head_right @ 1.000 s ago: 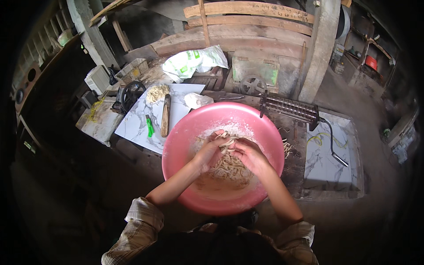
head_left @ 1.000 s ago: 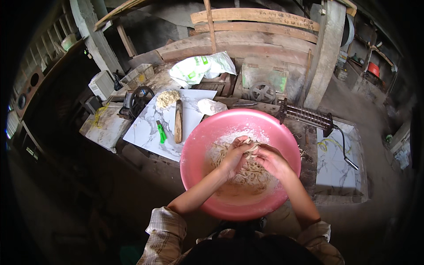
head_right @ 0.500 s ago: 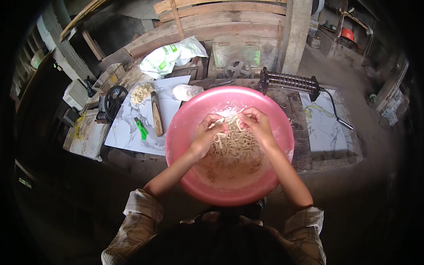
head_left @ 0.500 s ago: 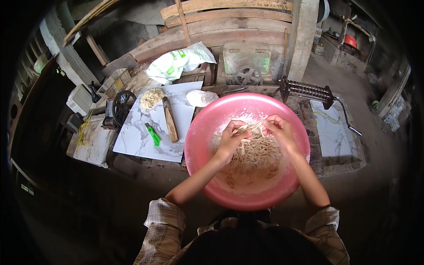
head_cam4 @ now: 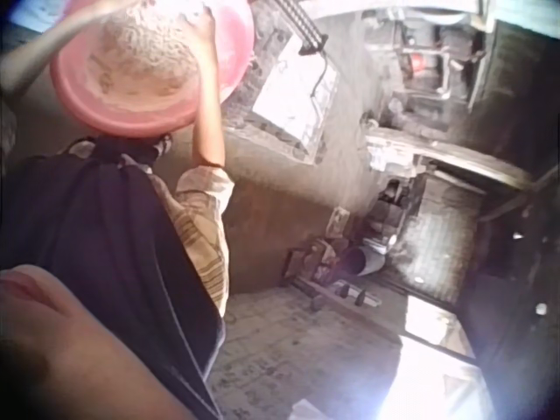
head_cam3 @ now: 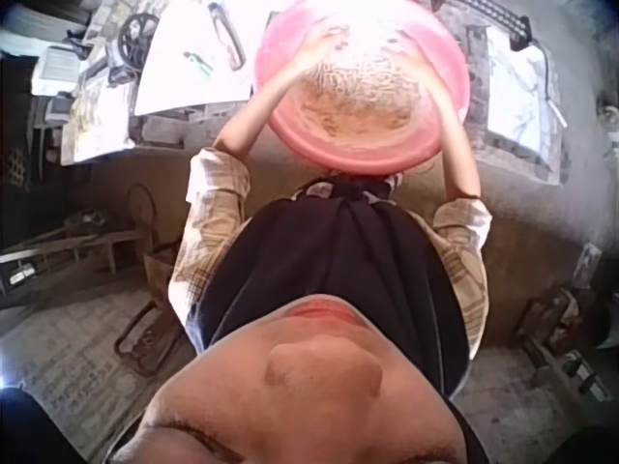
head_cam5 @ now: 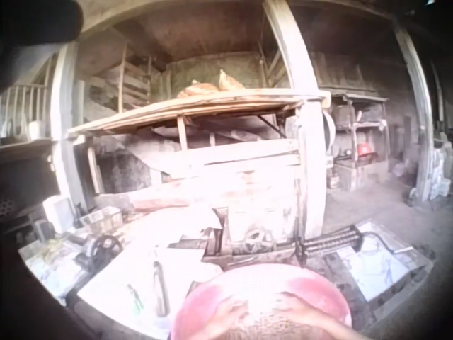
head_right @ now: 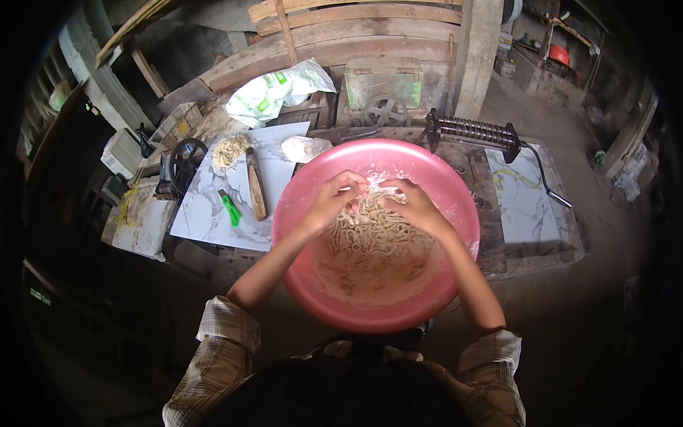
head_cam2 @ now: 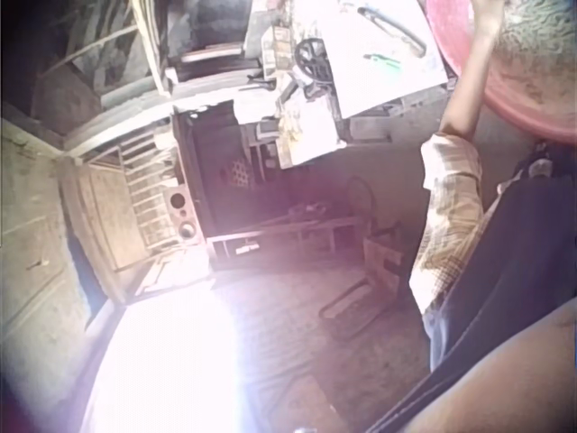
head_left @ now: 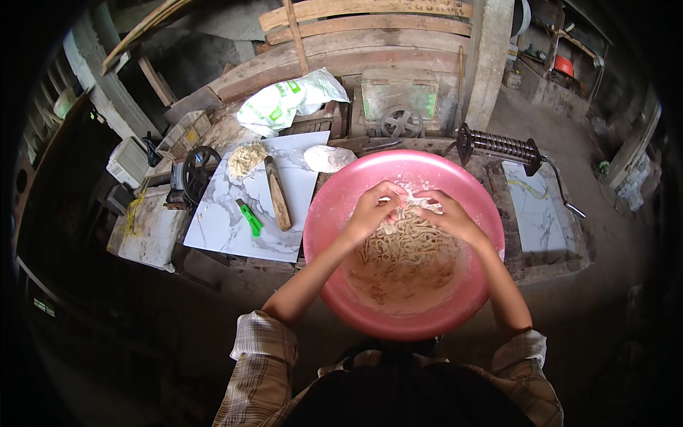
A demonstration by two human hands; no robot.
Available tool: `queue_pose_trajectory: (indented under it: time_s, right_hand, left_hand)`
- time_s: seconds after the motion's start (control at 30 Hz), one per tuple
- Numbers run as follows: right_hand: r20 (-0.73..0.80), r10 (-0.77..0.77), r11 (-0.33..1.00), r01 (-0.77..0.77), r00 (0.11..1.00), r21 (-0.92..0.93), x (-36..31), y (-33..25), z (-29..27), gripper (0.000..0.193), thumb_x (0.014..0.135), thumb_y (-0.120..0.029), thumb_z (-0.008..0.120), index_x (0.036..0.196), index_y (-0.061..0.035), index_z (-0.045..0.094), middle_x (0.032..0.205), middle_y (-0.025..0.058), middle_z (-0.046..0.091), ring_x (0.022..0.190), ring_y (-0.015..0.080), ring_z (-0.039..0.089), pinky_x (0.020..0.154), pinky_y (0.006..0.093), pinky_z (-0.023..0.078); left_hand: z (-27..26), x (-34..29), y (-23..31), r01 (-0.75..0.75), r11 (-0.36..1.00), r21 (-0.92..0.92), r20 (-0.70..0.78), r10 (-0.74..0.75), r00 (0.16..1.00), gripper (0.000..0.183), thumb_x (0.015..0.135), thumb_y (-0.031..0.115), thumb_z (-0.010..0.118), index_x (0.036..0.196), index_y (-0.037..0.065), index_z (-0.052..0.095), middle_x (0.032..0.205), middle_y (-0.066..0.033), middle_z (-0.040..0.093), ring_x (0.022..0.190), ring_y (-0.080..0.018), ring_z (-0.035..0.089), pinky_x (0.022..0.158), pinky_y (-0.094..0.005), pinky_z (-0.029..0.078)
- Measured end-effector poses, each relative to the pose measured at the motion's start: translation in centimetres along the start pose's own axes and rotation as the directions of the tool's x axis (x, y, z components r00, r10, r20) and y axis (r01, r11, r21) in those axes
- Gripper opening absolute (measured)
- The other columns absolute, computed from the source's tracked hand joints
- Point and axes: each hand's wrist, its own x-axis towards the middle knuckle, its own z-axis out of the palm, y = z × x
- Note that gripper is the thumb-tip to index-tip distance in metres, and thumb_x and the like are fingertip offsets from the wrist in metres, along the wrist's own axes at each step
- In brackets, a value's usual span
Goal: The person uses a hand-cranked pasta machine to roll dough, then kneads and rolls a piece of dough by hand on a marble surface using a wooden rolling pin before cutting it with a knife.
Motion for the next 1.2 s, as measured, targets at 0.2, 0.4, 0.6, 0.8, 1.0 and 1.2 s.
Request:
queue_pose_trajectory:
  time_s: [0.2,0.4,0.6,0.8,1.0,1.2]
  right_hand:
    - [0.141,0.127,0.876,-0.178,0.982,0.449,0.9,-0.3,0.8,0.019,0.087,-0.012,0.061,0.099,0.0014,0.061,0.102,0.0079,0.062,0.094,0.0139,0.057,0.084,0.0276,0.044]
    - [0.002,0.038,0.994,-0.038,0.999,0.099,0.2,-0.7,0.1,0.007,0.088,-0.004,0.058,0.092,0.0008,0.060,0.083,0.0021,0.061,0.079,0.0086,0.055,0.074,0.0236,0.045]
    - [0.128,0.019,0.973,0.011,0.992,-0.231,-2.0,-0.7,-0.9,0.013,0.087,-0.012,0.060,0.092,0.0000,0.060,0.084,0.0104,0.064,0.081,0.0154,0.061,0.075,0.0291,0.047]
    - [0.099,0.000,0.929,-0.037,0.995,0.368,-2.5,1.0,1.6,0.036,0.087,-0.013,0.060,0.120,-0.0023,0.051,0.098,0.0066,0.063,0.089,0.0215,0.061,0.079,0.0342,0.049]
    - [0.196,0.104,0.990,-0.083,0.975,-0.111,-3.3,2.0,1.7,0.044,0.084,-0.014,0.064,0.122,0.0020,0.047,0.096,0.0125,0.063,0.091,0.0182,0.061,0.078,0.0305,0.049]
    - [0.230,0.238,0.762,-0.328,0.944,0.558,-3.8,0.1,3.4,0.067,0.083,-0.019,0.067,0.136,-0.0044,0.030,0.107,0.0123,0.060,0.103,0.0181,0.056,0.085,0.0302,0.045]
  left_hand:
    - [0.3,0.7,1.4,-0.067,0.981,0.180,0.049,0.059,0.997,0.018,0.093,0.017,0.055,0.098,0.001,0.059,0.081,-0.0030,0.062,0.062,-0.0044,0.052,0.051,-0.0196,0.041]
    - [-0.5,0.0,0.9,-0.123,0.923,0.366,-0.023,0.141,0.990,0.013,0.090,0.011,0.057,0.093,0.000,0.062,0.080,-0.0016,0.064,0.064,-0.0050,0.057,0.053,-0.0208,0.045]
    - [-0.9,-0.7,0.5,-0.121,0.788,0.604,-0.031,0.175,0.984,0.012,0.088,0.008,0.056,0.094,0.002,0.064,0.080,-0.0042,0.065,0.062,-0.0069,0.058,0.053,-0.0230,0.047]
    - [0.9,-1.1,0.8,0.043,0.931,0.361,0.288,-0.156,0.945,0.023,0.087,-0.001,0.049,0.107,0.005,0.059,0.095,-0.0059,0.064,0.079,-0.0112,0.062,0.063,-0.0259,0.049]
    - [1.3,-2.2,-0.4,-0.027,0.990,0.137,0.376,-0.026,0.926,0.048,0.082,-0.015,0.037,0.125,0.007,0.041,0.129,-0.0107,0.045,0.115,-0.0233,0.053,0.092,-0.0326,0.044]
    - [3.1,-3.3,0.1,-0.046,0.966,-0.254,0.089,0.071,0.994,0.053,0.082,-0.016,0.043,0.129,0.009,0.039,0.138,-0.0116,0.038,0.125,-0.0258,0.044,0.098,-0.0335,0.042]
